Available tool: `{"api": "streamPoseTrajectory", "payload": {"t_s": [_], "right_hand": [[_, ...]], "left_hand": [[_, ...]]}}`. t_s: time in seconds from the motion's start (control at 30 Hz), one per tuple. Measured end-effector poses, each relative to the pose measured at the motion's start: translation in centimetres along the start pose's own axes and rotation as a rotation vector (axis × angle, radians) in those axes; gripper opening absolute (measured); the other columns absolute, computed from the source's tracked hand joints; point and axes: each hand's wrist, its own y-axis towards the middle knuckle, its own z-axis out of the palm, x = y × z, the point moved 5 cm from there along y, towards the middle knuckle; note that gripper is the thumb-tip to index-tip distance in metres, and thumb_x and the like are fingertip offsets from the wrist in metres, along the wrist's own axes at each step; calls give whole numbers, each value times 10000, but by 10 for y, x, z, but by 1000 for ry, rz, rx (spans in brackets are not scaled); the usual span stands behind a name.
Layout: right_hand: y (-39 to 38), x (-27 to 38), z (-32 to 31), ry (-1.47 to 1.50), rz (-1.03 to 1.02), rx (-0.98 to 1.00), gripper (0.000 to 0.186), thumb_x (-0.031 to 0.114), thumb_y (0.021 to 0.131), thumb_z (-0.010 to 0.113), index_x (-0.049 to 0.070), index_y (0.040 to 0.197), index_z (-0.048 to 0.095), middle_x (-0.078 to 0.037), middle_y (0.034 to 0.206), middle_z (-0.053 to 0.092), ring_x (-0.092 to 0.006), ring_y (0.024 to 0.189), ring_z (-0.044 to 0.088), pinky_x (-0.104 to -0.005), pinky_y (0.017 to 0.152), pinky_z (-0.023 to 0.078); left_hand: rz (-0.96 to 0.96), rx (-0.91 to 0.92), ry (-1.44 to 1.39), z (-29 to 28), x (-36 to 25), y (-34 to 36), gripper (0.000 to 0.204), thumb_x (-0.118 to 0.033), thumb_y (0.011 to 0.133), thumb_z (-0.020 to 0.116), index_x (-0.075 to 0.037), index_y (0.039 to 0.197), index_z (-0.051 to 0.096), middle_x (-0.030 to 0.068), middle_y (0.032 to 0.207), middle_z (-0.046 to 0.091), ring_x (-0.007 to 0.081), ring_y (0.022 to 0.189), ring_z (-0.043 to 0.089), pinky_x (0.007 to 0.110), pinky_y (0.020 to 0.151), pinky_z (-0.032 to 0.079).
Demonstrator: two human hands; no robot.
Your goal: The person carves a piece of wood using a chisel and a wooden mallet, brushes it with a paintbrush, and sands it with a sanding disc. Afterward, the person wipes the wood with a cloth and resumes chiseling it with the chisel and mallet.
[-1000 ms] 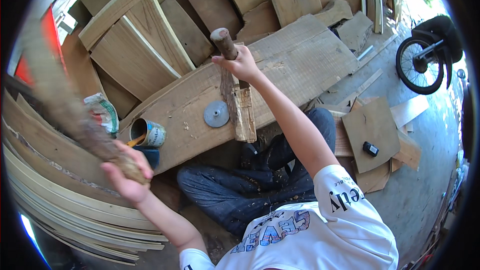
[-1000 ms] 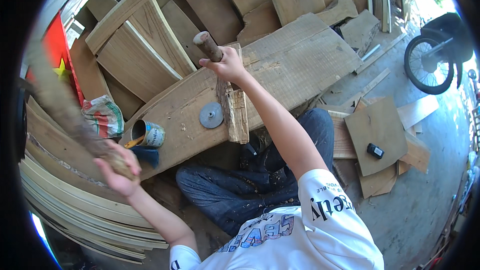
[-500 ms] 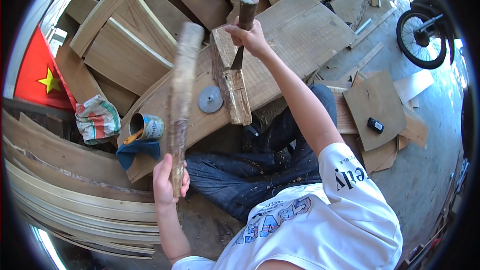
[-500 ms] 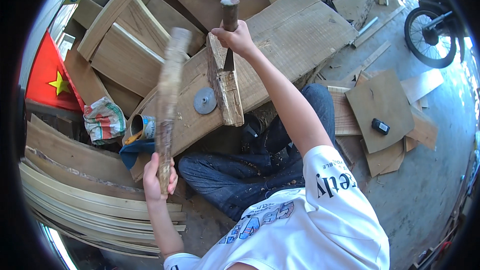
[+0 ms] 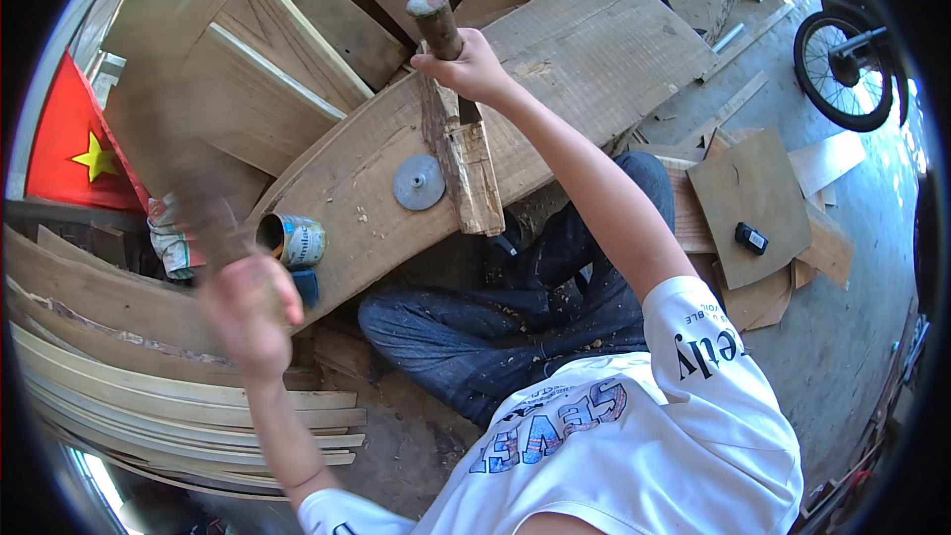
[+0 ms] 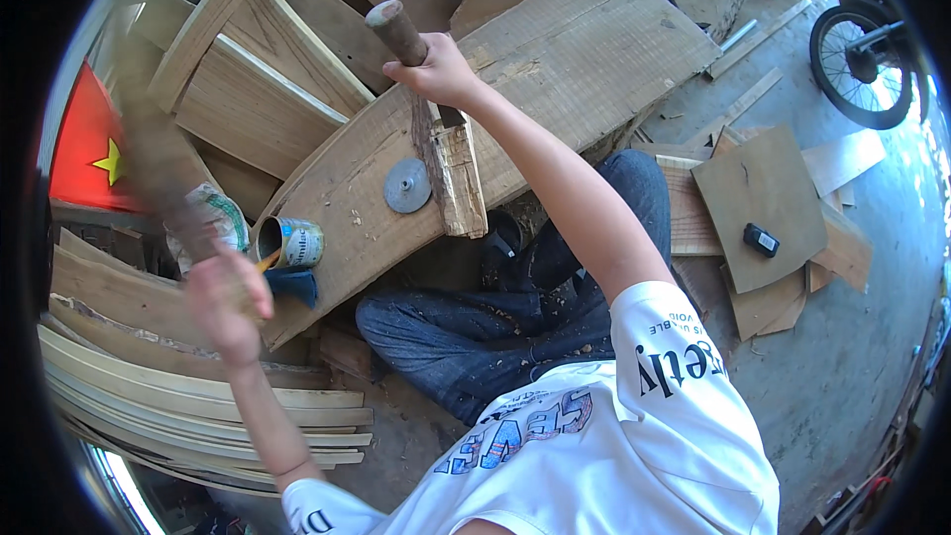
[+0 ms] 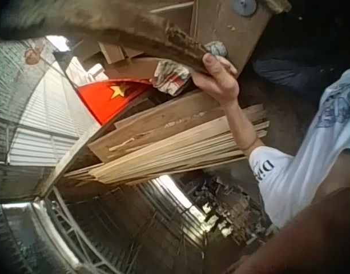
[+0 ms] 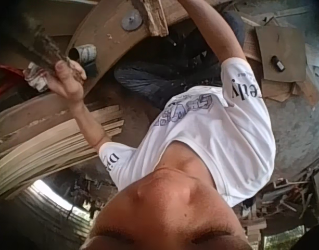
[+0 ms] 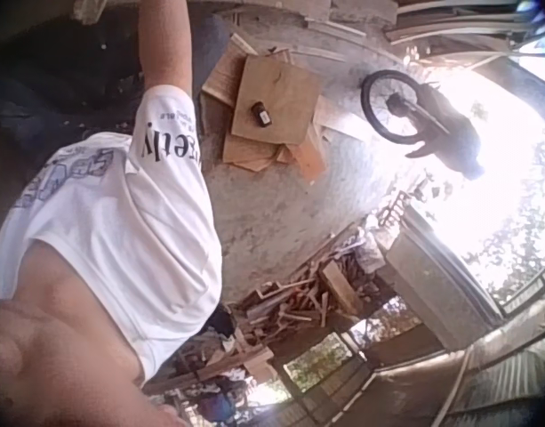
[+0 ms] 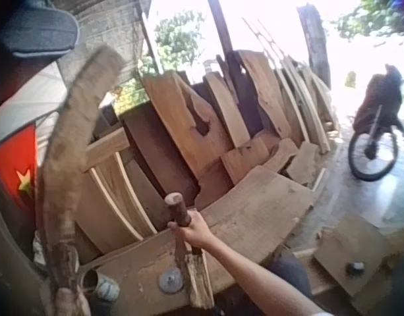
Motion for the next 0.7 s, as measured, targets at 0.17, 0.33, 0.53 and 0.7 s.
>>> {"api": "streamPoseTrajectory", "payload": {"t_s": [0.17,0.33,0.53,0.7], "right_hand": [[-10,1,-7,112,104,2,275,191,778,740,42,640,555,26,567,519,-62,532,480,-272,511,405],[-4,-8,-8,85,101,15,276,181,808,729,58,638,549,28,562,512,-61,516,469,-263,494,385],[3,0,13,-24,22,72,288,185,832,721,80,625,551,44,563,497,-51,526,456,-248,501,367],[-2,2,16,-47,37,97,279,187,811,732,64,643,547,43,578,495,-67,548,455,-276,532,386]], "left_hand": [[-720,206,-112,-10,17,-25,455,-447,976,514,-9,853,531,35,502,487,87,336,418,223,314,311],[-380,6,-265,-40,-11,-53,551,-485,956,532,66,960,528,66,503,490,93,325,402,208,312,320],[232,-261,-45,-75,-71,-10,708,-662,923,412,3,1169,423,63,785,458,107,574,399,192,446,345],[-176,160,416,-23,9,-13,326,-316,979,536,9,969,545,-8,556,509,84,428,484,240,396,376]]}}
